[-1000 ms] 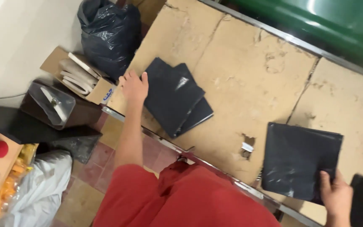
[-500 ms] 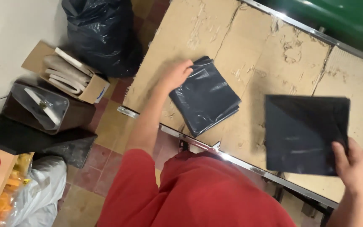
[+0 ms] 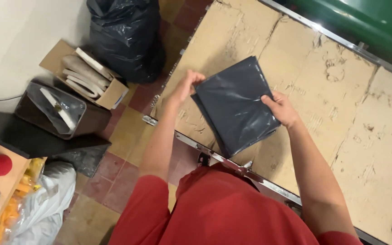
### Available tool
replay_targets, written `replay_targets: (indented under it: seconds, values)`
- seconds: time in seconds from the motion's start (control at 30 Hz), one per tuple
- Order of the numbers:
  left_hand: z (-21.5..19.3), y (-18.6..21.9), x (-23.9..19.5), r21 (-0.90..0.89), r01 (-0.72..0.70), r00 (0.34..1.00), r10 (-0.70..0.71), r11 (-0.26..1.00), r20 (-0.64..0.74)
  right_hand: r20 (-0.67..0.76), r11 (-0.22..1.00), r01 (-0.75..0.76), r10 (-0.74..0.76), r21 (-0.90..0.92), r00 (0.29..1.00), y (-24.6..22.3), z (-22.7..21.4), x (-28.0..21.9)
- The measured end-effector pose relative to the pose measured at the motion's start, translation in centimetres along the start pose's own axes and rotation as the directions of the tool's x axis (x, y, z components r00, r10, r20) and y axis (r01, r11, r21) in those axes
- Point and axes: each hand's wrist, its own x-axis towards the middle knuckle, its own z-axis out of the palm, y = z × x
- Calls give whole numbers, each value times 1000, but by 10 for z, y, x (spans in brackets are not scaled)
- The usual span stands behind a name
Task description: The person repeatedly takes black plastic-wrapped packs from a green conveyor belt, folds them in half on a wooden table, stacks them, and places the stacks into an orange basket. The process is repeated multiple times throughout the clip.
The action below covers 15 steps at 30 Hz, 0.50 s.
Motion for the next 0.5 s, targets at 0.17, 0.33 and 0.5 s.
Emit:
replay_targets:
  seconds: [0.17, 0.33, 0.5]
  values:
    - [11, 43, -52, 566, -61, 995, 92, 822, -25, 53, 994, 29, -23, -107, 998, -1, 13, -1]
    - [36, 1, -45, 834, -155, 920, 385, 530, -74, -137, 652, 39, -217, -757, 966, -22, 33, -36]
    - [46, -7, -64, 972, -9, 808, 574, 235, -131, 497, 59, 596, -490, -801, 716, 2, 115, -98]
